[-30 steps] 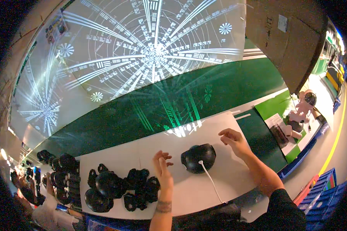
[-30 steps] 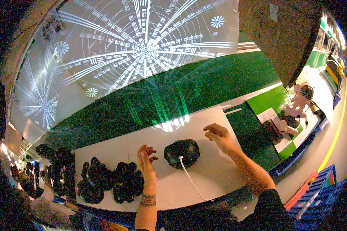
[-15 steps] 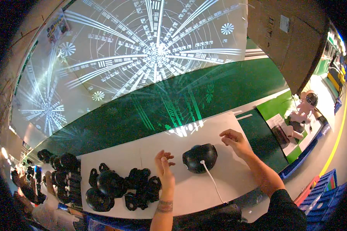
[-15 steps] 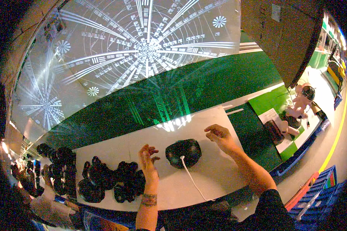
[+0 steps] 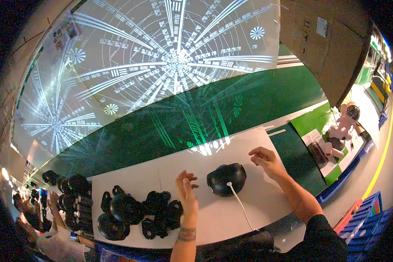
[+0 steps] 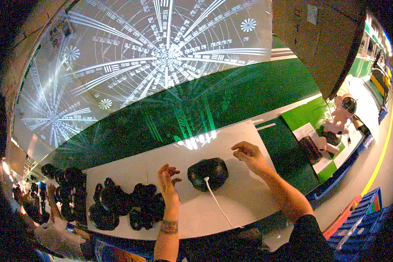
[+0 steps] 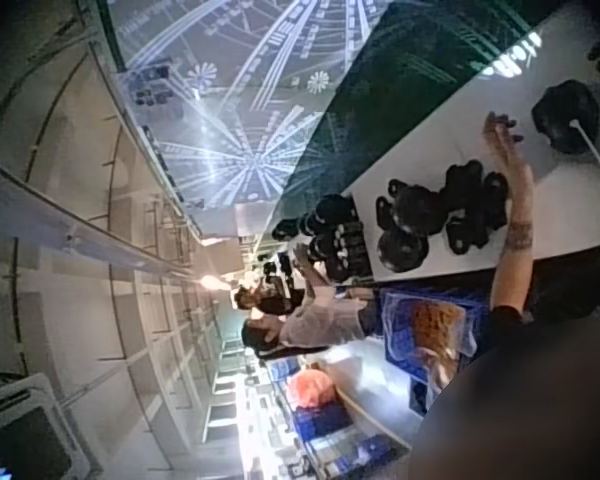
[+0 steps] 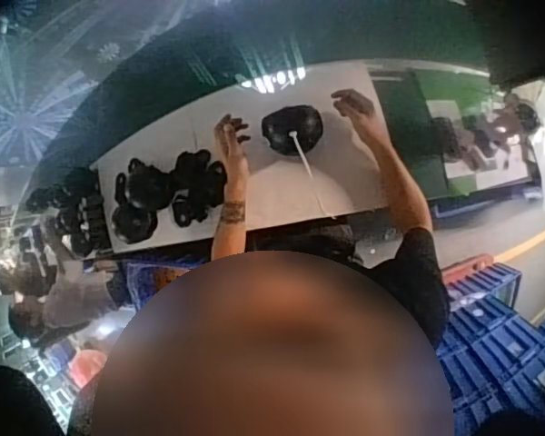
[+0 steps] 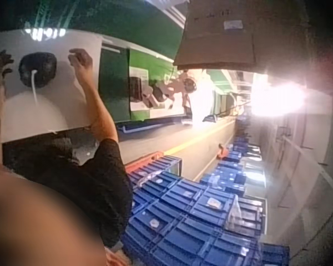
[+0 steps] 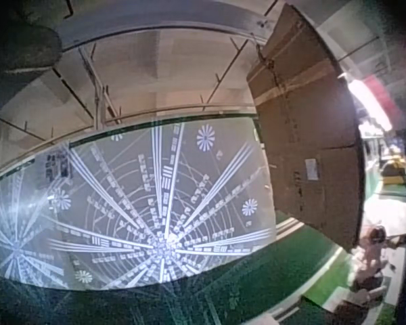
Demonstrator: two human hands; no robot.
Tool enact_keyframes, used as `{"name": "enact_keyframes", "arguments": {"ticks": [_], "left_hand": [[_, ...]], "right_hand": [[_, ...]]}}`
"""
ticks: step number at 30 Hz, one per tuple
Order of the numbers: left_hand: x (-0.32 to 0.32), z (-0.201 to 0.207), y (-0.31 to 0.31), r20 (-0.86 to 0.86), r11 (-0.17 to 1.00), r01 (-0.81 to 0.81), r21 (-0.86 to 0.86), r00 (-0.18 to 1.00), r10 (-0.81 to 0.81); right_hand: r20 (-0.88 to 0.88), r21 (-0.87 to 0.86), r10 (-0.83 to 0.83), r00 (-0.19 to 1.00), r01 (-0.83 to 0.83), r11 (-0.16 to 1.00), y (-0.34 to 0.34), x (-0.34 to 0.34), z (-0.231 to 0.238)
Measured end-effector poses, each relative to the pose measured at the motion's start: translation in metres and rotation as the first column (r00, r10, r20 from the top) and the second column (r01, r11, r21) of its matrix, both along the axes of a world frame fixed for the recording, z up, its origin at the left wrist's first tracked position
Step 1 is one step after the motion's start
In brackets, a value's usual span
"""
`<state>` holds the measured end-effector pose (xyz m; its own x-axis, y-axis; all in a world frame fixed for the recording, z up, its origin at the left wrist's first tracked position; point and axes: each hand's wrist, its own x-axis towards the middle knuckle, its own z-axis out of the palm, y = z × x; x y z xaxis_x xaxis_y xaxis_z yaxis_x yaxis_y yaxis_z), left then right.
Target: Assembling internal components into spherical light housings and testing them against a projected calibration pattern.
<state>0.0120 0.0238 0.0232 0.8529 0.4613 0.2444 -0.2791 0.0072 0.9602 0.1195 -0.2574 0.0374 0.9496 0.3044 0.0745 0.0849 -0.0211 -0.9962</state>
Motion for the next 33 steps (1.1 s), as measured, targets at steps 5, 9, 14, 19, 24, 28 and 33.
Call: {"name": "enact_keyframes", "arguments": {"ticks": [5, 9, 14, 19, 24, 28, 33], "left_hand": [[0.000, 0.000, 0.000, -0.003, 1.000, 0.007, 0.000, 1.000, -0.007], [0.000, -0.001, -0.001, -0.010, 1.000, 0.019, 0.005, 1.000, -0.019], [0.000, -0.006, -0.003, -0.014, 0.996, 0.073, -0.051, 0.997, -0.074], [0.001, -0.011, -0.006, -0.039, 0.982, 0.176, -0.072, 0.983, -0.179], [0.000, -0.013, -0.005, -0.038, 0.981, 0.185, -0.065, 0.981, -0.188], [0.001, -0.014, -0.006, -0.047, 0.979, 0.189, -0.069, 0.980, -0.193], [0.002, -0.015, -0.006, -0.041, 0.975, 0.212, -0.071, 0.976, -0.215]], "right_hand": [[0.006, -0.001, -0.003, 1.000, 0.003, 1.000, 0.000, -0.002, 0.001], [0.008, 0.008, 0.001, 1.000, -0.001, 1.000, 0.000, 0.000, -0.002], [0.000, 0.024, 0.011, 1.000, -0.011, 1.000, 0.000, -0.001, -0.002], [-0.015, 0.009, 0.038, 0.999, -0.038, 0.999, 0.005, -0.004, 0.005], [0.006, 0.008, 0.056, 0.998, -0.056, 0.998, 0.007, -0.003, 0.001], [0.009, 0.011, 0.049, 0.999, -0.049, 0.999, 0.006, -0.002, -0.001], [0.031, 0.004, 0.035, 0.999, -0.035, 0.999, 0.008, -0.001, -0.004]]}}
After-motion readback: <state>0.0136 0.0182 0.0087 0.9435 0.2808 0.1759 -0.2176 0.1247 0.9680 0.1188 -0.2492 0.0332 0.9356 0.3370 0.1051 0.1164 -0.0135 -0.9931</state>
